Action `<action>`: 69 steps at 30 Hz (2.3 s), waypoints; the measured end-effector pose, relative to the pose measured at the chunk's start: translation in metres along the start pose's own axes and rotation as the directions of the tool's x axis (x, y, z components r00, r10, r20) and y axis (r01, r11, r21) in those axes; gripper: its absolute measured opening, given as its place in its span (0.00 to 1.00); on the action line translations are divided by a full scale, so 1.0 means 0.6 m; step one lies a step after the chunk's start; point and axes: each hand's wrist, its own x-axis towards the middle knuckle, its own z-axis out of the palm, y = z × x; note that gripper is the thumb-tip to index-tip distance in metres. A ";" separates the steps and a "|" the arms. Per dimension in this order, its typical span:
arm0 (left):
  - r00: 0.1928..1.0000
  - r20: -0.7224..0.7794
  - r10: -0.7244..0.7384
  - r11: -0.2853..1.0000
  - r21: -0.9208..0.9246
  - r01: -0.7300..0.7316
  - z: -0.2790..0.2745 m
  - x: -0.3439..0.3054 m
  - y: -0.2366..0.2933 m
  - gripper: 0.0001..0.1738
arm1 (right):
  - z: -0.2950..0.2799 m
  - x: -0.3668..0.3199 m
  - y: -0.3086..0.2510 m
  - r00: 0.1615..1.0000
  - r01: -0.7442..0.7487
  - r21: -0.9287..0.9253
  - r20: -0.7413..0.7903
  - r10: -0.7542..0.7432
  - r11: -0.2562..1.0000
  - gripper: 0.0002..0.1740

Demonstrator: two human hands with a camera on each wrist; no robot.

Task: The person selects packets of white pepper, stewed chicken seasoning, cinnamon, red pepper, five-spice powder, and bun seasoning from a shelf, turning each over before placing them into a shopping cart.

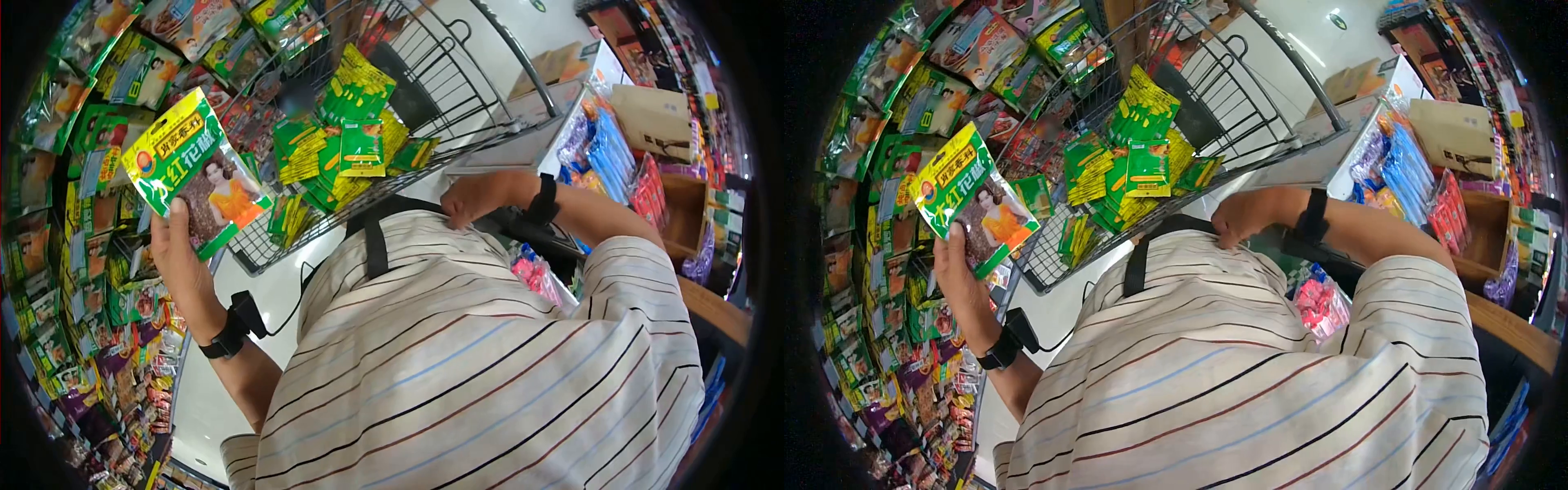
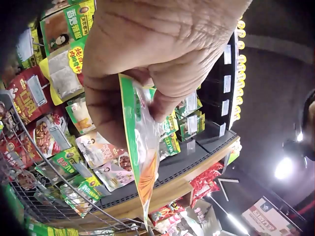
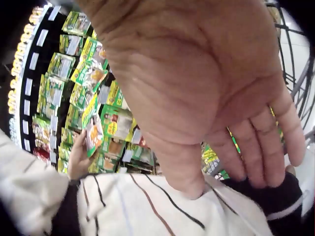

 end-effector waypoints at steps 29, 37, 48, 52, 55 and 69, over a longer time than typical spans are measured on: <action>0.983 0.128 0.131 0.989 -0.085 -0.121 0.025 0.023 0.042 0.18 | -0.206 -0.055 -0.204 0.686 0.565 0.221 -0.661 -0.304 0.795 0.13; 0.971 0.149 0.188 0.980 -0.092 -0.176 0.051 0.028 0.072 0.18 | -0.289 -0.033 -0.399 0.632 0.741 0.305 -0.618 -0.468 0.599 0.19; 0.969 0.123 0.215 0.974 -0.094 -0.204 0.056 0.068 0.071 0.23 | -0.374 0.004 -0.418 0.568 0.806 0.283 -0.619 -0.542 0.520 0.10; 0.969 0.130 0.212 0.977 -0.051 -0.207 0.079 0.080 0.085 0.24 | -0.396 0.006 -0.418 0.586 0.791 0.294 -0.613 -0.530 0.536 0.10; 0.971 0.128 0.200 0.979 -0.052 -0.195 0.088 0.093 0.089 0.23 | -0.410 0.005 -0.412 0.584 0.799 0.319 -0.611 -0.534 0.509 0.10; 0.965 0.124 0.232 0.972 -0.069 -0.225 0.106 0.116 0.111 0.21 | -0.460 0.021 -0.397 0.581 0.804 0.348 -0.632 -0.512 0.482 0.11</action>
